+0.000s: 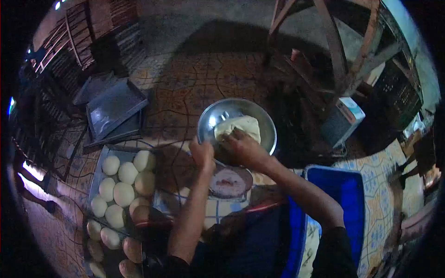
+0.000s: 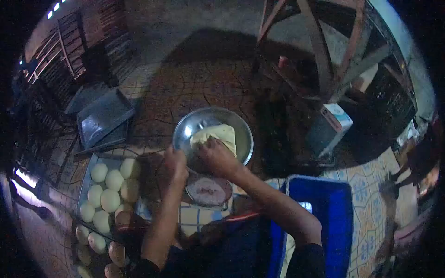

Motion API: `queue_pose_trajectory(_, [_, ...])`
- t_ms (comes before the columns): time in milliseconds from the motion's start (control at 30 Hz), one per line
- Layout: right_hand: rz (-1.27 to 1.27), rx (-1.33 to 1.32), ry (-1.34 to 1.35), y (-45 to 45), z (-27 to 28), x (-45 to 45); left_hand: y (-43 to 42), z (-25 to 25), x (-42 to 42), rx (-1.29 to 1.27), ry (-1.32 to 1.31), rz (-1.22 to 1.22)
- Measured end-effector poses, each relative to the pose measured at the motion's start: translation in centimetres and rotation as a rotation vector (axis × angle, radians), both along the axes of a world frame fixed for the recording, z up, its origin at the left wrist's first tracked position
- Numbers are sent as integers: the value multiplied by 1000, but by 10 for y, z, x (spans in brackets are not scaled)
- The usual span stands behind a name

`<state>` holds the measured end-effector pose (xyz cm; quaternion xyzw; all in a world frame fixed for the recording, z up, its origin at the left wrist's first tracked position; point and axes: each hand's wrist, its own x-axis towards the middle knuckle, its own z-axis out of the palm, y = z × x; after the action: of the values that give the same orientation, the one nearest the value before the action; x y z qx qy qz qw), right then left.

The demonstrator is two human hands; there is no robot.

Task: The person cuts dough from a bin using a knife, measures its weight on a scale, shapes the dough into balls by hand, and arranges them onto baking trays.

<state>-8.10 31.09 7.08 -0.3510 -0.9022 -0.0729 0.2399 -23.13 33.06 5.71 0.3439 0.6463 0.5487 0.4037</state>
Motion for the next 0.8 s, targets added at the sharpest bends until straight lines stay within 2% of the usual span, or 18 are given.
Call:
queue_pose_trajectory(33, [-187, -12, -116, 13, -25, -9, 9, -12, 1, 10, -7, 16])
queue_pose_trajectory(67, [-371, -25, -233, 21, -36, -17, 22, -40, 1, 113, 204, 101])
queue_pose_trajectory(100, [-351, -18, -242, 20, -21, -24, 28, -54, 1, 207, 417, 187])
queue_pose_trajectory(167, [-313, -305, -24, 5, 22, -39, 15, -45, -1, 158, 275, 177])
queue_pose_trajectory(200, [-415, -328, 378, 40, -29, -25, 10, -43, -6, 102, 300, 92])
queue_pose_trajectory(233, [-391, -563, 666, 24, 2, -28, 7, -39, -9, 50, 323, 11])
queue_pose_trajectory(267, [-352, -800, 948, 11, 37, -32, 22, -46, 0, -126, 268, 125])
queue_pose_trajectory(333, [-344, -775, 1279, 54, -4, 8, 45, -79, -2, 75, 312, 148])
queue_pose_trajectory(400, [-350, -895, 1648, 34, 50, 4, 47, -95, -6, 266, 382, 142])
queue_pose_trajectory(433, [-62, -722, 1406, 18, 66, 8, 47, -97, -3, 292, 394, 176])
queue_pose_trajectory(467, [-13, -769, 1461, 12, 82, 8, 47, -99, 2, 322, 404, 199])
queue_pose_trajectory(533, [104, -856, 1546, 15, 88, 32, 83, -163, 4, 248, 144, -60])
queue_pose_trajectory(600, [66, -649, 1461, -41, 121, -2, -31, -51, -49, 106, -227, -233])
queue_pose_trajectory(633, [176, -715, 1348, -62, 126, -3, -84, -7, -61, 150, -576, -324])
queue_pose_trajectory(667, [143, -788, 1456, -80, 110, -13, -129, 11, -68, 171, -916, -415])
queue_pose_trajectory(700, [224, -863, 1545, -107, 98, -30, -161, 4, -61, 230, -1112, -529])
queue_pose_trajectory(733, [106, -898, 1466, -124, 63, -34, -187, -6, -52, 279, -1316, -624])
queue_pose_trajectory(800, [-36, -1078, 1338, -157, 16, -43, -210, -37, -47, 72, -1512, -529])
